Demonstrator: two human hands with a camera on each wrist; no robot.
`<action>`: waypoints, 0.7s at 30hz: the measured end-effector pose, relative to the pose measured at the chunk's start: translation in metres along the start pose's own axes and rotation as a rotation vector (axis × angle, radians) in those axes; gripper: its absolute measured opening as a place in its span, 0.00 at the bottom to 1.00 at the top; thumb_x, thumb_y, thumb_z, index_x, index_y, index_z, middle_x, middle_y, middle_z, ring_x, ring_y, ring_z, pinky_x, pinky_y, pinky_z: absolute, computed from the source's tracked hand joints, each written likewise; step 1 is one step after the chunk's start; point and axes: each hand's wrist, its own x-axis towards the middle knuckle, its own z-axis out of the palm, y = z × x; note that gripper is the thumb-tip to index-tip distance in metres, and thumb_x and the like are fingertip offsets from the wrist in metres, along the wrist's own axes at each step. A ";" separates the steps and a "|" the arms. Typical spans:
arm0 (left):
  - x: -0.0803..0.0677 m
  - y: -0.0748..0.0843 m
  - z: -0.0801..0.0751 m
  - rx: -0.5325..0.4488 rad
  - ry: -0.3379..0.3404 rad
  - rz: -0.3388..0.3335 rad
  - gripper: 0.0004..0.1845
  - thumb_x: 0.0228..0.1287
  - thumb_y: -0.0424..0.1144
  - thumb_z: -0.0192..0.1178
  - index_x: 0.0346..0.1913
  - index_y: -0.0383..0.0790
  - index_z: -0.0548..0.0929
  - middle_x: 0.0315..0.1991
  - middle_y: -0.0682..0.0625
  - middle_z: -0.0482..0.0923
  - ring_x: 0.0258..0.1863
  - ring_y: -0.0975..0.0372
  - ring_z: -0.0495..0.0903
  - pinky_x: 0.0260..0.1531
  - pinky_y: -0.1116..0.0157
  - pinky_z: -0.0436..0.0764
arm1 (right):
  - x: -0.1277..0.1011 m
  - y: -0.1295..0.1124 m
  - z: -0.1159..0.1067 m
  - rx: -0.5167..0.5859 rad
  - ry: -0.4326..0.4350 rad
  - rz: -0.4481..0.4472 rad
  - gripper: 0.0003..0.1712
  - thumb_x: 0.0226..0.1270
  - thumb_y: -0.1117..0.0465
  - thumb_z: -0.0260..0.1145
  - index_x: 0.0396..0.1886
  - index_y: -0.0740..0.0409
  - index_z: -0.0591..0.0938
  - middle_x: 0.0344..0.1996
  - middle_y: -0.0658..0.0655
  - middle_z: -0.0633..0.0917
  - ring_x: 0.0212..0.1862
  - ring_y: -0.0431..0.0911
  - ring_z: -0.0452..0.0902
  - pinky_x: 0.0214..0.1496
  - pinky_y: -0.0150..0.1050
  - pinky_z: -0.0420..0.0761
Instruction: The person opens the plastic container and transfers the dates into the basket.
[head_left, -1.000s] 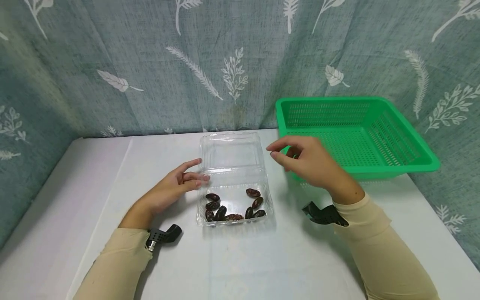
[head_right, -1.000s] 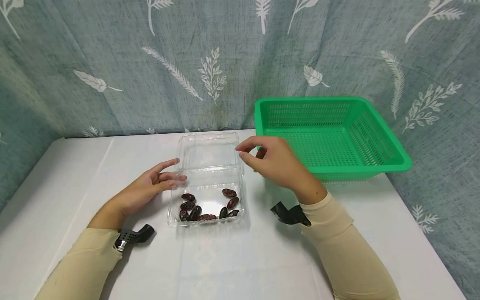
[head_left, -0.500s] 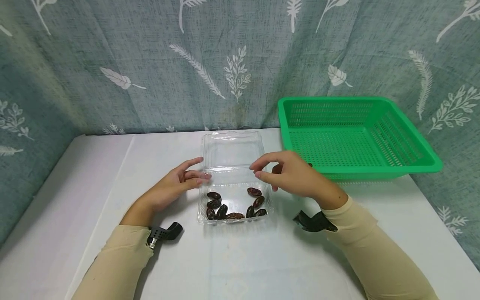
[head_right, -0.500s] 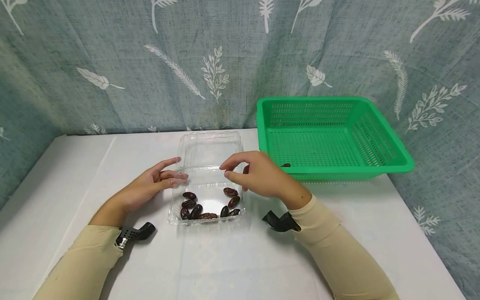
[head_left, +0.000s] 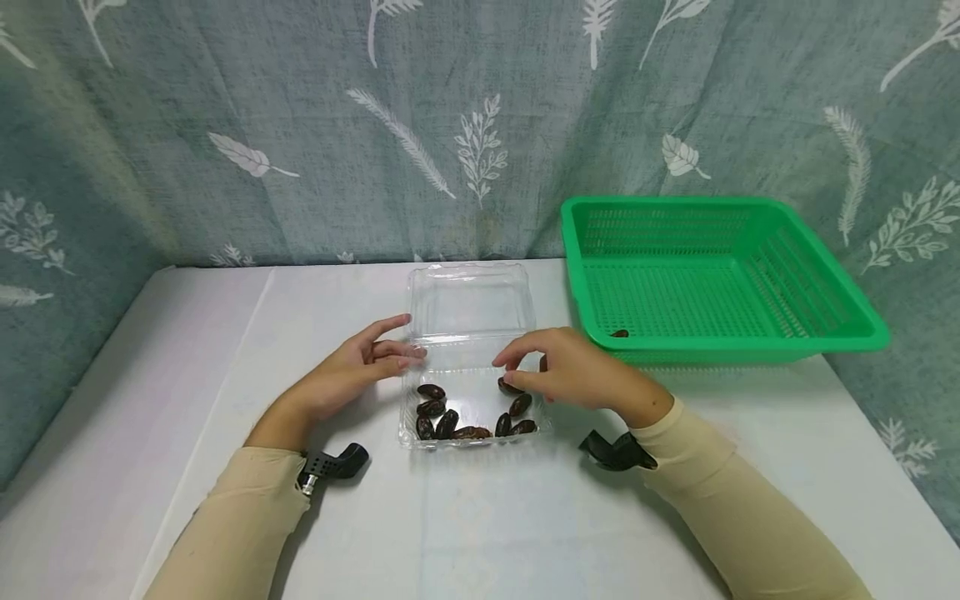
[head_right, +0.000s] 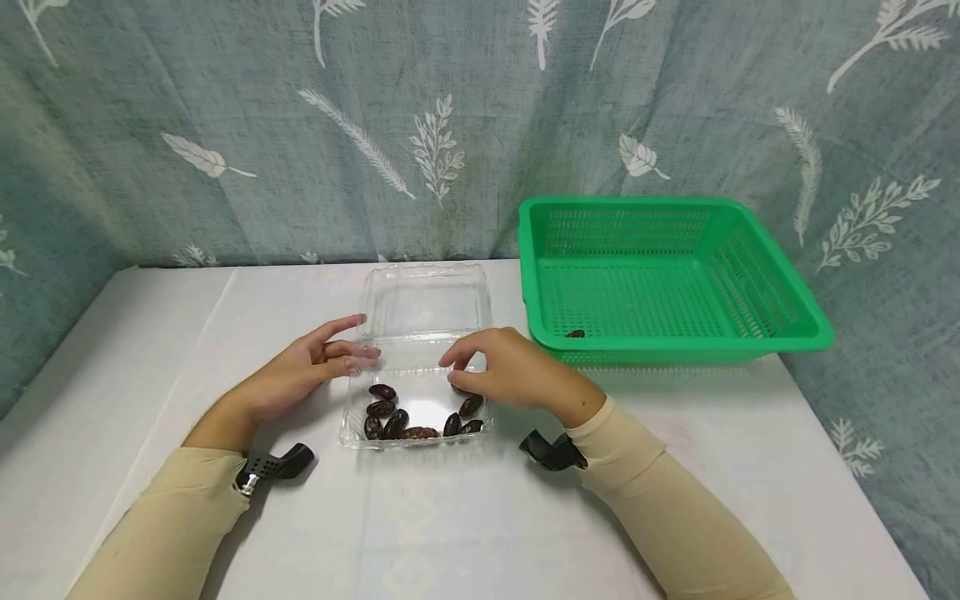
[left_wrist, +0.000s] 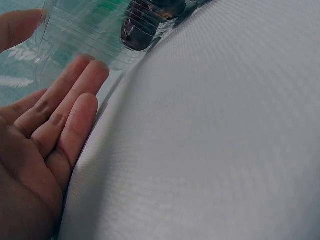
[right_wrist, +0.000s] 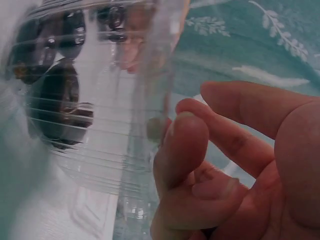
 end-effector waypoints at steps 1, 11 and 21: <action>0.000 0.000 0.000 0.001 -0.001 -0.003 0.39 0.73 0.38 0.59 0.80 0.45 0.51 0.64 0.36 0.76 0.56 0.68 0.82 0.59 0.78 0.72 | 0.000 0.001 0.001 -0.019 0.003 -0.012 0.14 0.70 0.62 0.67 0.52 0.59 0.86 0.48 0.57 0.88 0.20 0.39 0.74 0.25 0.34 0.77; 0.000 0.002 0.000 0.007 0.001 -0.009 0.39 0.73 0.38 0.59 0.80 0.45 0.51 0.64 0.36 0.76 0.56 0.67 0.82 0.59 0.78 0.72 | 0.004 0.008 0.004 -0.134 0.020 -0.026 0.13 0.69 0.63 0.66 0.51 0.59 0.87 0.45 0.54 0.90 0.46 0.44 0.82 0.46 0.39 0.79; 0.000 0.001 -0.001 0.001 -0.003 -0.001 0.38 0.73 0.37 0.58 0.80 0.44 0.51 0.64 0.36 0.76 0.56 0.67 0.83 0.58 0.77 0.74 | 0.007 0.015 0.007 -0.136 -0.003 0.010 0.11 0.68 0.63 0.66 0.48 0.57 0.88 0.46 0.52 0.89 0.50 0.46 0.83 0.52 0.44 0.81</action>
